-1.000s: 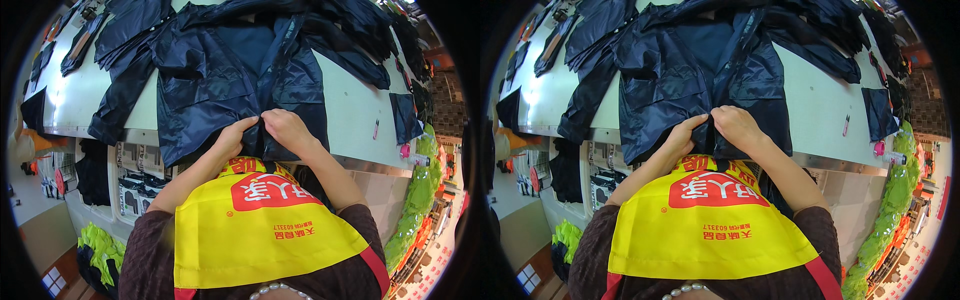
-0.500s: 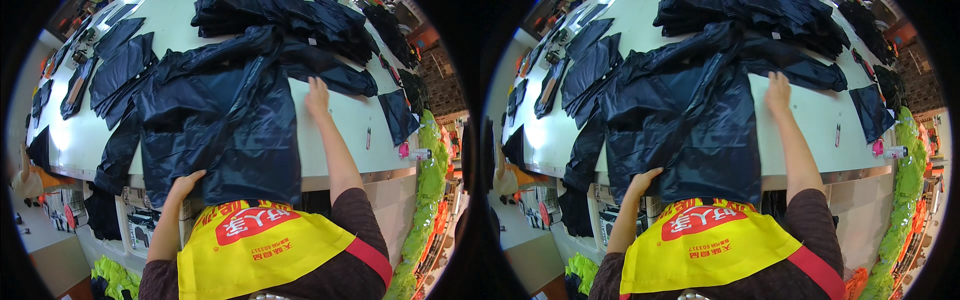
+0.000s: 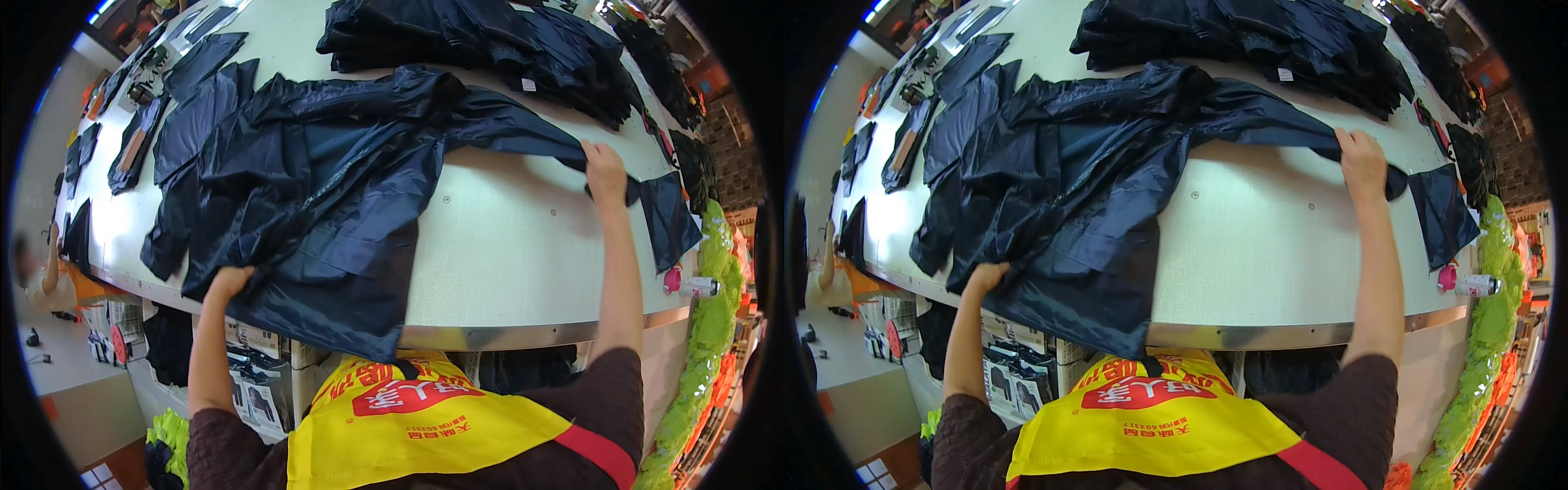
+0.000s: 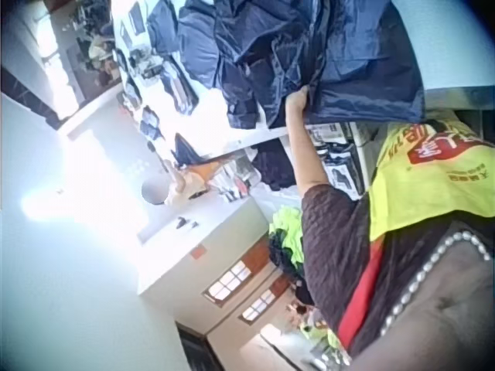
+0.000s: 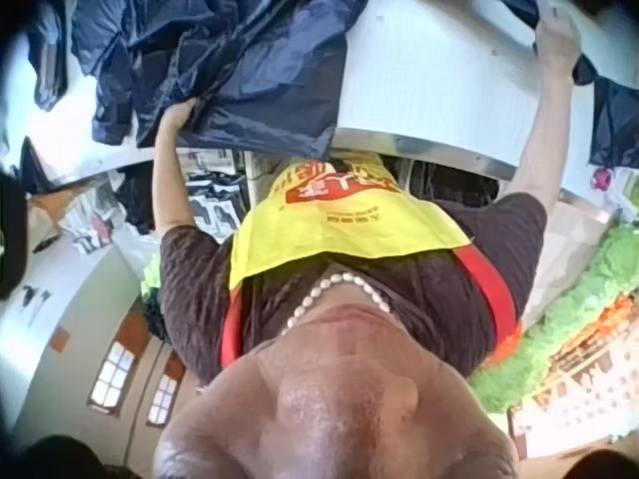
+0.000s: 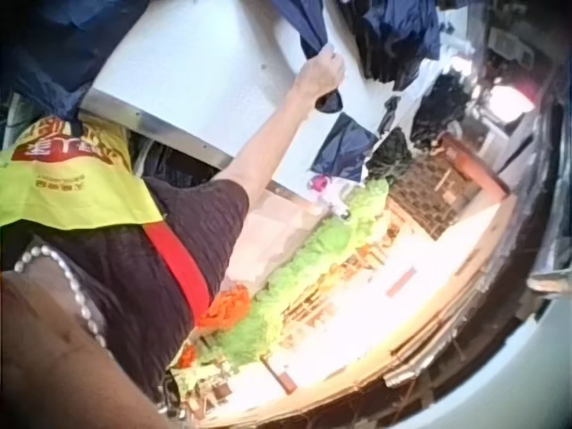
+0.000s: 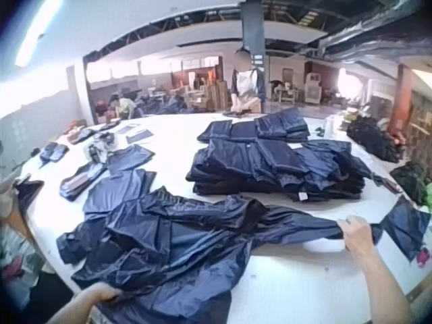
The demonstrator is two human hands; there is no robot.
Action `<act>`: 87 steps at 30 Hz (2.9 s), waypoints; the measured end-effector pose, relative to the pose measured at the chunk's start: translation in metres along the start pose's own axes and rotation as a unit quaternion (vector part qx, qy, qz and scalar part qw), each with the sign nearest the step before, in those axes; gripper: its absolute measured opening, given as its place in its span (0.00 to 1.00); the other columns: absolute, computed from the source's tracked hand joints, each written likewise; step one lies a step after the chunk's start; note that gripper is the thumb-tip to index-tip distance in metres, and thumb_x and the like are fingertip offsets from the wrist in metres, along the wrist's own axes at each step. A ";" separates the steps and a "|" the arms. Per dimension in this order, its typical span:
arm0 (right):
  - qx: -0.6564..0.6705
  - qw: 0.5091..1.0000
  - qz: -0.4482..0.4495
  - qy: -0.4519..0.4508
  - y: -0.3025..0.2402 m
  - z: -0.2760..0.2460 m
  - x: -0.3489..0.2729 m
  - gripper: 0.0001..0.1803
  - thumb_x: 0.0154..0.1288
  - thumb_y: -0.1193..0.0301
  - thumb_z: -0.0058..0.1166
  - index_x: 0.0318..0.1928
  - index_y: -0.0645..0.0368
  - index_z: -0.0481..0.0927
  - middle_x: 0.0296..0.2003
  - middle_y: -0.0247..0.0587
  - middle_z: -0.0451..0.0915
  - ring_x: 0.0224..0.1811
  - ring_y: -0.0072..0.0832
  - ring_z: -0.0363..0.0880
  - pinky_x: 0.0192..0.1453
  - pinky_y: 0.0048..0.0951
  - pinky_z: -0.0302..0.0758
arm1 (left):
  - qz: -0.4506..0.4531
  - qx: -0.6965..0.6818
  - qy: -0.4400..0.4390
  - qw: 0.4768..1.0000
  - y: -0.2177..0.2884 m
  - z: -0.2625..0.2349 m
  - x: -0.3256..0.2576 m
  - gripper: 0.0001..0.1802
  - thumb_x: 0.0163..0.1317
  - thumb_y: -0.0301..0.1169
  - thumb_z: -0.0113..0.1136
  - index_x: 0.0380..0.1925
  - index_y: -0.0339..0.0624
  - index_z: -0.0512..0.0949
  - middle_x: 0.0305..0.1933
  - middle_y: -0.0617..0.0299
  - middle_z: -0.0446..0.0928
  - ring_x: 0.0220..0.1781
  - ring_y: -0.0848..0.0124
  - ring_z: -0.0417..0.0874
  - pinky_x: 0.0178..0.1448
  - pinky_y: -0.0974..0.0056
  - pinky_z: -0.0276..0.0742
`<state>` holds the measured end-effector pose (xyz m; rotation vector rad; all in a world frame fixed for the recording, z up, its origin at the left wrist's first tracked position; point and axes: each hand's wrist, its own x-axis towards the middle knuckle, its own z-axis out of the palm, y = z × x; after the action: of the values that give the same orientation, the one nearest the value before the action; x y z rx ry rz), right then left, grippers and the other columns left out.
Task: The person folds a dark blue jacket on a table. They smooth the fabric, fold the sleeves inward, fold the jacket in half, and then fold it again into a compact rectangle. The folded jacket is placed on a stack of similar folded jackets.
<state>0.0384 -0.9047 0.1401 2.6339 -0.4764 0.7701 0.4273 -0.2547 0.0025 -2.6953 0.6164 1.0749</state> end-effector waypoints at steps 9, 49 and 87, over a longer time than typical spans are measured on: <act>0.108 0.677 0.116 -0.718 -0.095 -0.179 -0.238 0.12 0.54 0.72 0.49 0.38 0.56 0.82 0.39 0.55 0.79 0.44 0.48 0.78 0.49 0.45 0.74 | 0.083 -0.349 0.247 0.900 0.065 -0.038 -0.015 0.28 0.42 0.33 0.65 0.45 0.28 0.75 0.45 0.42 0.79 0.49 0.52 0.79 0.52 0.61 0.72; -0.036 0.870 0.367 -0.328 0.063 0.092 -0.077 0.25 0.54 0.70 0.46 0.56 0.51 0.72 0.54 0.50 0.73 0.58 0.51 0.68 0.60 0.52 0.65 | 0.022 -0.387 0.249 0.887 0.080 -0.030 -0.044 0.25 0.49 0.42 0.67 0.36 0.28 0.80 0.29 0.53 0.81 0.30 0.67 0.82 0.38 0.63 0.76; 0.305 0.894 -0.098 -0.314 -0.433 0.015 0.017 0.06 0.58 0.76 0.46 0.33 0.65 0.76 0.35 0.54 0.79 0.39 0.44 0.81 0.41 0.39 0.79 | 0.085 -0.556 0.302 0.770 0.075 -0.006 -0.038 0.23 0.46 0.36 0.70 0.38 0.27 0.80 0.33 0.52 0.82 0.34 0.68 0.82 0.41 0.66 0.76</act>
<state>0.2363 -0.5334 0.0345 3.4433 -0.1103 -0.0532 0.3734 -0.3124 0.0325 -4.1966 0.3134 0.6388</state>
